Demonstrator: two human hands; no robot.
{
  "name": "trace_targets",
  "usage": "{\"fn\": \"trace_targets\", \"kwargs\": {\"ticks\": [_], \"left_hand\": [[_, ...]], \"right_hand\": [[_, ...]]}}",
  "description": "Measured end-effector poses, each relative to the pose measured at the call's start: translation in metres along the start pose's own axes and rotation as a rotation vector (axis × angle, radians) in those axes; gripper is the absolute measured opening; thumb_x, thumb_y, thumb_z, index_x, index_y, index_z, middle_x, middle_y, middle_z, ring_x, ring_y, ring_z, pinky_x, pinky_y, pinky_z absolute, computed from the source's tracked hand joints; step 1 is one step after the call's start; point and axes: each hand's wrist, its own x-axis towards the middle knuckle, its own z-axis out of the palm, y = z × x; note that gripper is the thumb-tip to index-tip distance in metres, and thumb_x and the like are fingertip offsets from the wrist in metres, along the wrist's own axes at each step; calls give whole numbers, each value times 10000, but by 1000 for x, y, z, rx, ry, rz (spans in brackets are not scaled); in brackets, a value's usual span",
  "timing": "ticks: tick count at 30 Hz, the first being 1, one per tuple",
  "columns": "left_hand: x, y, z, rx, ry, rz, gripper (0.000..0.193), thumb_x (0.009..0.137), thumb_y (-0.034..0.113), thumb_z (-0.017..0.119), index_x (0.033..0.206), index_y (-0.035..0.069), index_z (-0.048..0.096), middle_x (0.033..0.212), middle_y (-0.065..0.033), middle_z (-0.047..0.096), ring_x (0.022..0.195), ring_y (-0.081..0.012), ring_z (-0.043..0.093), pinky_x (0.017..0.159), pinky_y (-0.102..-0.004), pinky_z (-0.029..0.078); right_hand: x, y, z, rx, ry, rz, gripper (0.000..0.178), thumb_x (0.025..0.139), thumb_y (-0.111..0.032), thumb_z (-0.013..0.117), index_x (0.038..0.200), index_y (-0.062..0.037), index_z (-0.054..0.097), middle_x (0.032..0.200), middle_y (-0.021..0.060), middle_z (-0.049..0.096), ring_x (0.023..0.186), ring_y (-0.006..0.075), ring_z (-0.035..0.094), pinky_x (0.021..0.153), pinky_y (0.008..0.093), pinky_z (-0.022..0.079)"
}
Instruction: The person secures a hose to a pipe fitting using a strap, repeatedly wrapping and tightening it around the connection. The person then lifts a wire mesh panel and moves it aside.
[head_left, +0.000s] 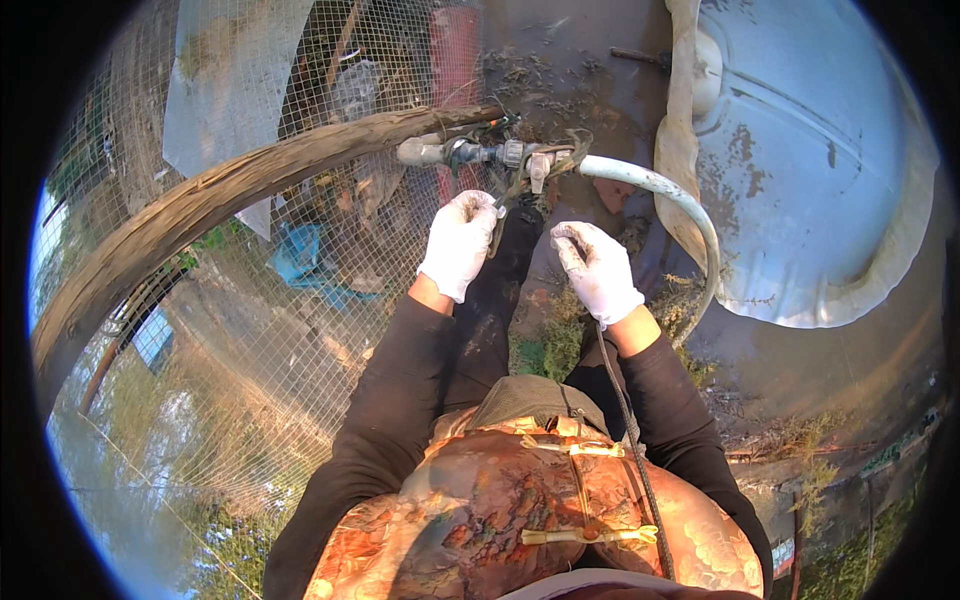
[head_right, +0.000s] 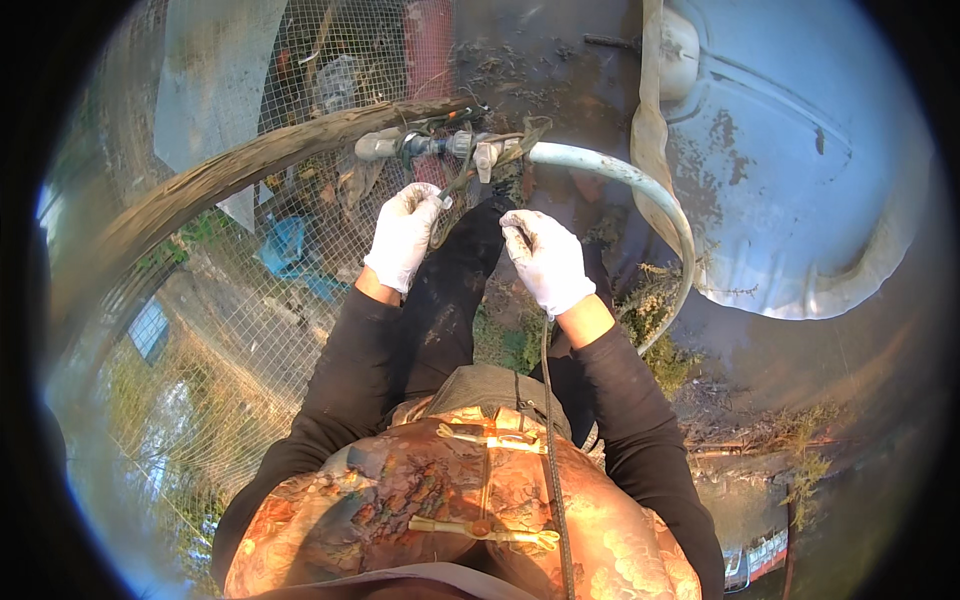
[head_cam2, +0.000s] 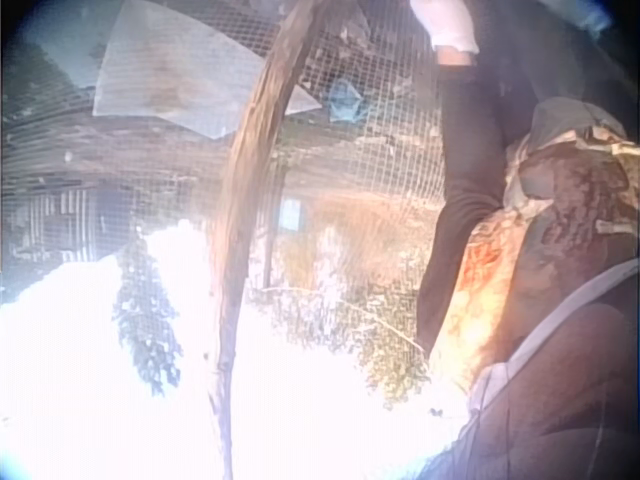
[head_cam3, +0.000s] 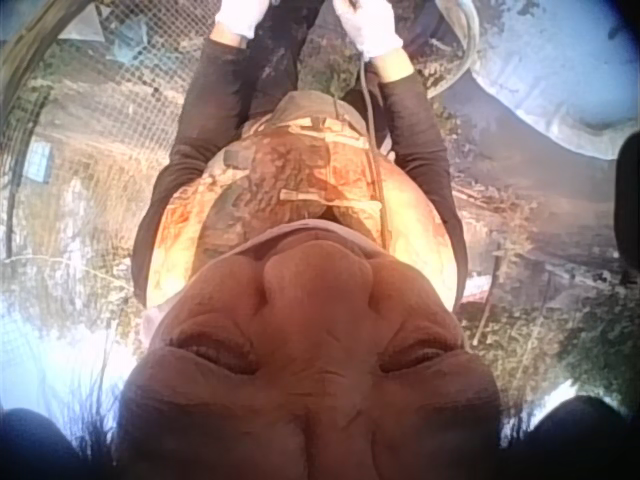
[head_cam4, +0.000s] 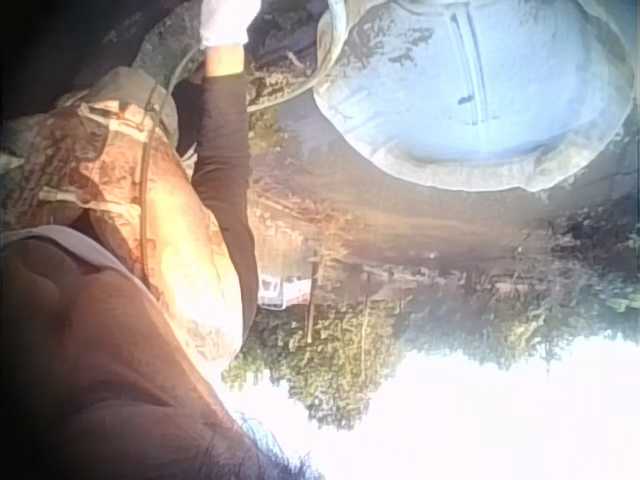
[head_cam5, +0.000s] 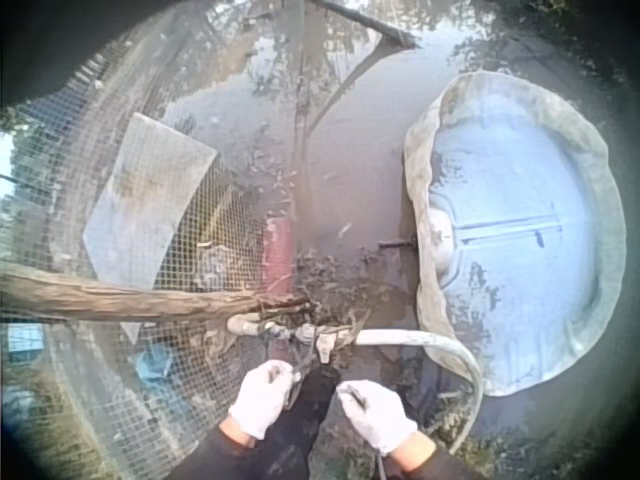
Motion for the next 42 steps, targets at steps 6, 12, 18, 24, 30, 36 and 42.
{"fn": "trace_targets", "kwargs": {"ticks": [6, 12, 18, 24, 30, 36, 42], "left_hand": [[-17, -1, 5, 0, -138, -80, 91, 1000, 118, 611, 1011, 30, 632, 760, 46, 571, 619, -30, 495, 540, -206, 400], [-15, -12, 5, 100, -129, 8, 65, 998, 97, 610, 1000, 33, 627, 789, 51, 571, 657, -19, 473, 576, -198, 399], [-19, -5, -2, 413, 61, 119, 171, 967, 145, 610, 1092, 42, 662, 799, -71, 649, 738, -109, 589, 706, -298, 500], [6, -8, 5, 178, 32, 155, 230, 994, 159, 603, 1149, 23, 705, 937, -72, 724, 834, -110, 635, 794, -272, 516], [25, -9, 18, 12, -128, -3, 220, 993, 194, 668, 1046, -13, 720, 903, -2, 700, 789, -52, 596, 712, -222, 491], [27, -10, 9, -161, -203, -184, 185, 986, 195, 673, 985, 26, 747, 786, 43, 662, 706, -32, 578, 626, -193, 431], [21, -17, 15, 153, -80, 144, 220, 958, 198, 701, 1027, -5, 754, 1018, -64, 651, 871, -121, 603, 811, -263, 476]], "right_hand": [[29, -18, 29, 747, -23, 608, 279, 945, -184, 730, 1148, 6, 700, 967, 6, 709, 804, 66, 626, 709, 232, 498], [36, -14, 56, 1046, 38, 731, 308, 937, -199, 738, 1189, -32, 679, 979, 16, 716, 805, 88, 649, 711, 241, 506], [32, -17, 56, 955, 68, 652, 172, 942, -163, 727, 1063, -50, 678, 898, 4, 683, 802, 97, 639, 720, 258, 512], [27, -26, 57, 397, 145, 299, 184, 906, -120, 747, 1028, 1, 683, 956, 69, 653, 792, 145, 643, 756, 279, 528], [20, -15, 56, 280, 165, -13, 152, 909, -59, 705, 1036, 22, 696, 992, 92, 681, 878, 177, 681, 797, 298, 542], [32, 11, 47, 1020, 94, 692, 181, 1018, -229, 612, 1048, -61, 673, 986, 37, 694, 916, 134, 653, 801, 294, 514], [27, 13, 45, 1368, 245, 631, 215, 1048, -254, 553, 1086, -62, 642, 1149, 109, 695, 1022, 217, 641, 936, 374, 501]]}}
